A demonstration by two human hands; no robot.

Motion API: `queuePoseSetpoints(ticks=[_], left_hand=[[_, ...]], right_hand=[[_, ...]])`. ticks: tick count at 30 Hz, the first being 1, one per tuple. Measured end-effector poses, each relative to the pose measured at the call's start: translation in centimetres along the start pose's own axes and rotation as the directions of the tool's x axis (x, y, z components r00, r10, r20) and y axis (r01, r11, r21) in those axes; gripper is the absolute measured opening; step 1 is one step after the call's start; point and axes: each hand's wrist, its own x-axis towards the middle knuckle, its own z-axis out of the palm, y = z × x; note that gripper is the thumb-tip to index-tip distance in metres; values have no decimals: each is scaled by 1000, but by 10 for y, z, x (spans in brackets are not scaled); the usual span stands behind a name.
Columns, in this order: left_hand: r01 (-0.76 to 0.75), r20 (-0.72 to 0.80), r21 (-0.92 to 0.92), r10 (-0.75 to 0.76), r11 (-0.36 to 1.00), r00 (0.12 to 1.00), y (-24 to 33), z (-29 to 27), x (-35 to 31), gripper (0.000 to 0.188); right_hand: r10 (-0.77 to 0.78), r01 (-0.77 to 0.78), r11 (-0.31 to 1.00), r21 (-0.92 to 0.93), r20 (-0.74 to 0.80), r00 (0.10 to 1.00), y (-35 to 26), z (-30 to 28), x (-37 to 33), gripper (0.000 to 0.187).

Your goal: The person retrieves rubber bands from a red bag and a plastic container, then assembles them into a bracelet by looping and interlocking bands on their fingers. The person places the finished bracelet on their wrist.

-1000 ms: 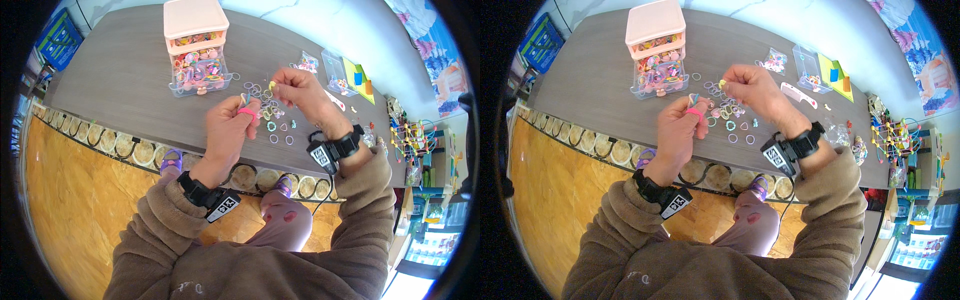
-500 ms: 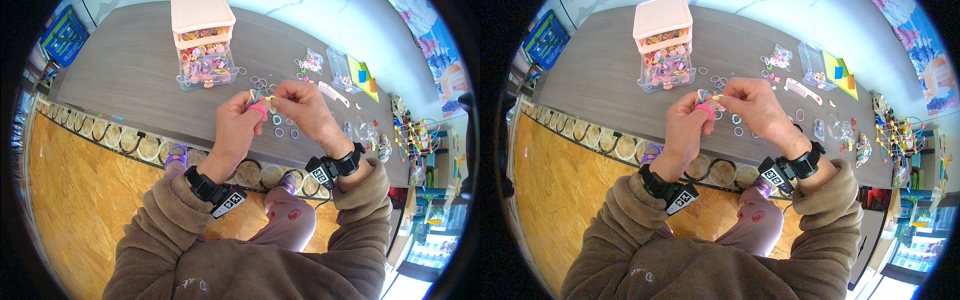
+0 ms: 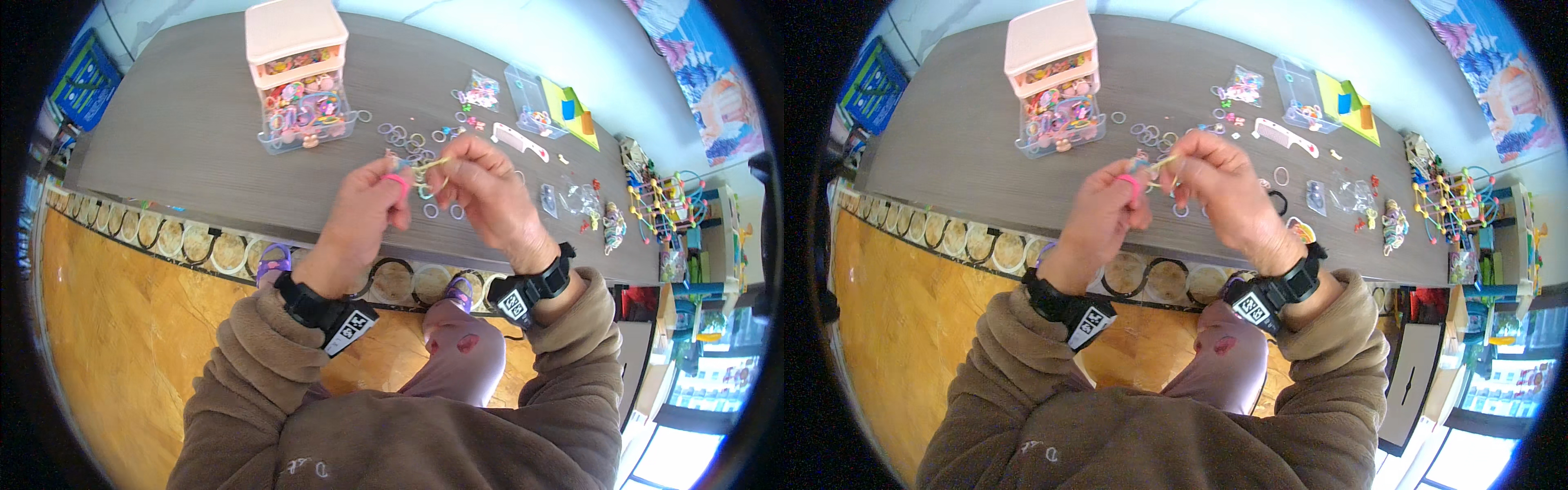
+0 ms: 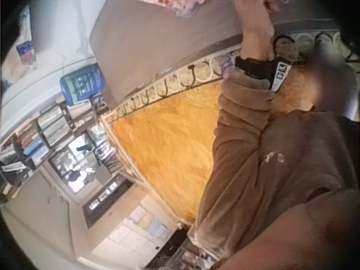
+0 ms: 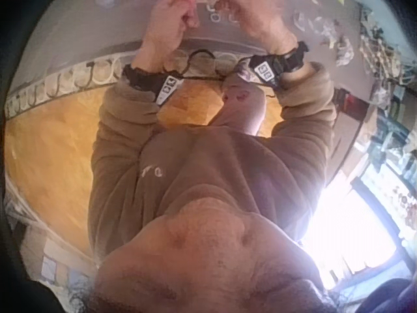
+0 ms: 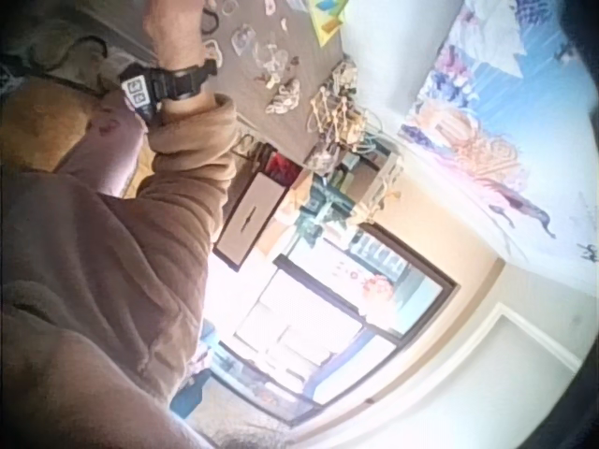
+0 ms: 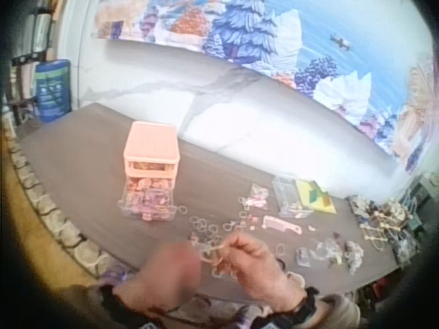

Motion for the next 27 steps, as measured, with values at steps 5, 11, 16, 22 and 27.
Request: queuePoseSetpoints(ticks=[5,11,16,22,27], left_hand=[[-90,103,-156,107,984,989,-5,1,2,8],[-61,119,76,52,995,992,-18,13,-5,7],[-12,72,55,8,998,997,-18,17,-2,9],[-50,78,104,42,993,996,-24,30,0,13],[-73,137,220,43,973,990,-31,36,-2,10]], right_hand=[[116,-99,976,-193,77,990,11,2,-22,6],[-41,55,995,82,-162,986,8,-26,-34,9],[38,0,987,160,-234,972,-1,-54,-38,9],[78,-58,988,140,-139,987,-1,-41,-47,8],[56,-71,995,-75,-185,981,6,-17,-45,4]])
